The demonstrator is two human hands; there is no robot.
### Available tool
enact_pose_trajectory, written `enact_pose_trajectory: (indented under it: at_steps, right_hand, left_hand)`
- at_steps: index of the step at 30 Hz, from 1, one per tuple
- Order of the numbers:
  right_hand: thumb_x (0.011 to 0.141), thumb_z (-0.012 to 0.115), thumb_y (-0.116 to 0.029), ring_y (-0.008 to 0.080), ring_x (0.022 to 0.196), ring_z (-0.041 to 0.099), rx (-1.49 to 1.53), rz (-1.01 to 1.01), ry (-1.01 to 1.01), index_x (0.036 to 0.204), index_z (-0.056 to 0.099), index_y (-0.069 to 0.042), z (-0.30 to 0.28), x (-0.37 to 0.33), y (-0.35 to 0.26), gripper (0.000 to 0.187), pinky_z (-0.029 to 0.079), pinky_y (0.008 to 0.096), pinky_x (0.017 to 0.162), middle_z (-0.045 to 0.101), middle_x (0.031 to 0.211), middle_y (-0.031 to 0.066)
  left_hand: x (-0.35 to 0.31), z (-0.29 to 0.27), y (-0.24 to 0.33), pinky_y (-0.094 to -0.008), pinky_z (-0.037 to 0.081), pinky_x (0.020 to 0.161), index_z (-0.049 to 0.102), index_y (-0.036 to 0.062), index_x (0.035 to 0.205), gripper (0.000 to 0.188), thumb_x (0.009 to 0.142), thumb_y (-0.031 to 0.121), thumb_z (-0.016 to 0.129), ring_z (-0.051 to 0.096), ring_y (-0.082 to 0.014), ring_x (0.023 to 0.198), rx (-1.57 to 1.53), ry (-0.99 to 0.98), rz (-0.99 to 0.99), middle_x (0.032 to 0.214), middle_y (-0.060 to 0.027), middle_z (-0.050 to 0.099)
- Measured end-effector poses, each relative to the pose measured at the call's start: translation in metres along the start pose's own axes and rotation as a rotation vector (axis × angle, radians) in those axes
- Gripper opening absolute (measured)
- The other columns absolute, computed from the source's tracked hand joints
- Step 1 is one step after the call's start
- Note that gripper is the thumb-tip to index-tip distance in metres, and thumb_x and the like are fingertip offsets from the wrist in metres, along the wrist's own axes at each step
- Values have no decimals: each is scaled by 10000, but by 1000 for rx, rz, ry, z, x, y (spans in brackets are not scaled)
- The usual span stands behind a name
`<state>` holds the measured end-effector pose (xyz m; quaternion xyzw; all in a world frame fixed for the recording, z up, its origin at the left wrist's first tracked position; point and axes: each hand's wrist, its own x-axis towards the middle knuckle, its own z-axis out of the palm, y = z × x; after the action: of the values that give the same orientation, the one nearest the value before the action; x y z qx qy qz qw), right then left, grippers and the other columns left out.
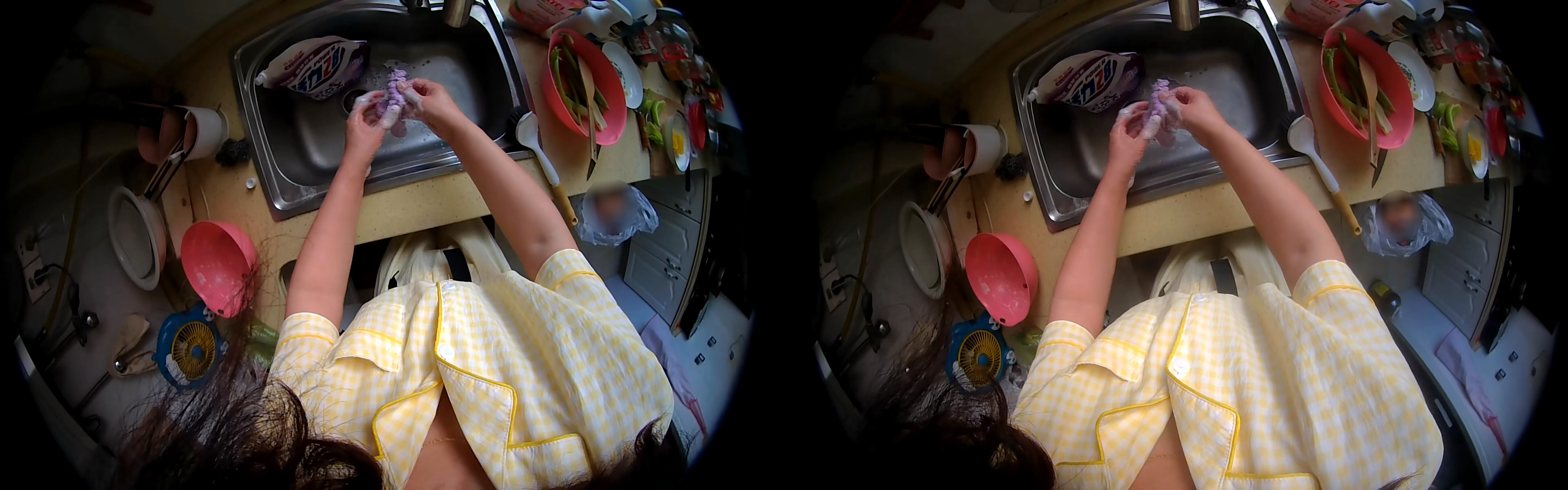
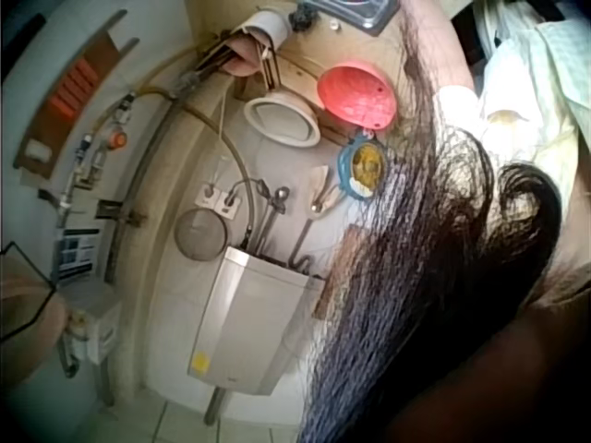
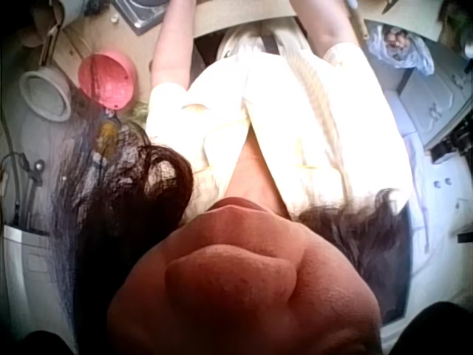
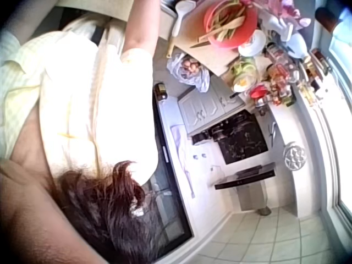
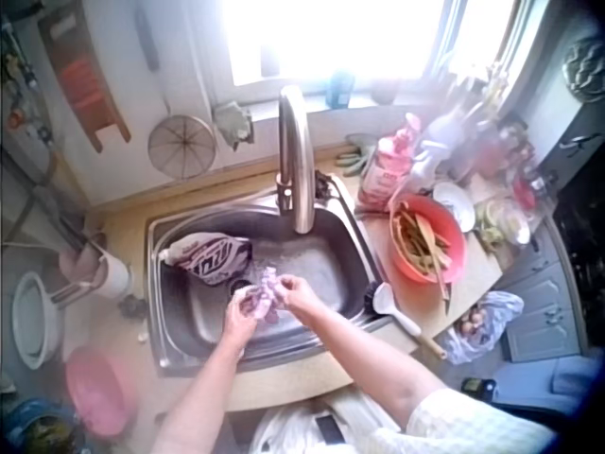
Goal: The person washes a purple cloth in the kitchen sink, then walks to the balcony and wipes the exterior of a refrigerator with the cloth. The person opens the refrigerator door briefly before closing it and continuing to wipe the surface.
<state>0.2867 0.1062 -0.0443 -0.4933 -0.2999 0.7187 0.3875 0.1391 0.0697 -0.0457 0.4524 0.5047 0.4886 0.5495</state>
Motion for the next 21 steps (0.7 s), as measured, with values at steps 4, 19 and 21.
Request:
enact_pose_trajectory:
  at_steps: [4, 19, 21]
  right_hand:
    - [837, 638, -286, 116, 731, 563, -137, -140, -3, 915, 604, -1, 5, -3, -2, 297, 470, 270, 658, 606, 789, 36]
    - [911, 452, -423, 269, 1104, 495, 455, 378, 172, 1165, 466, -63, -20, -3, -2, 441, 363, 614, 883, 500, 1175, 85]
    - [890, 498, -423, 255, 1059, 522, 331, 309, 94, 1182, 452, -58, -5, -4, -2, 470, 407, 541, 880, 497, 1170, 89]
  left_hand:
    - [5, -10, -26, -248, 465, 709, 613, 10, 974, 172, 825, 96, 626, 540, -67, 815, 273, -75, -178, 908, -8, 610]
    - [9, -10, 16, -499, 370, 975, 466, 24, 1120, 367, 912, 325, 480, 466, -315, 1127, -1002, 6, -497, 1170, -174, 505]
    - [11, 1, 14, -462, 412, 942, 472, 33, 1113, 351, 909, 318, 486, 497, -287, 1088, -955, 52, -517, 1141, -164, 519]
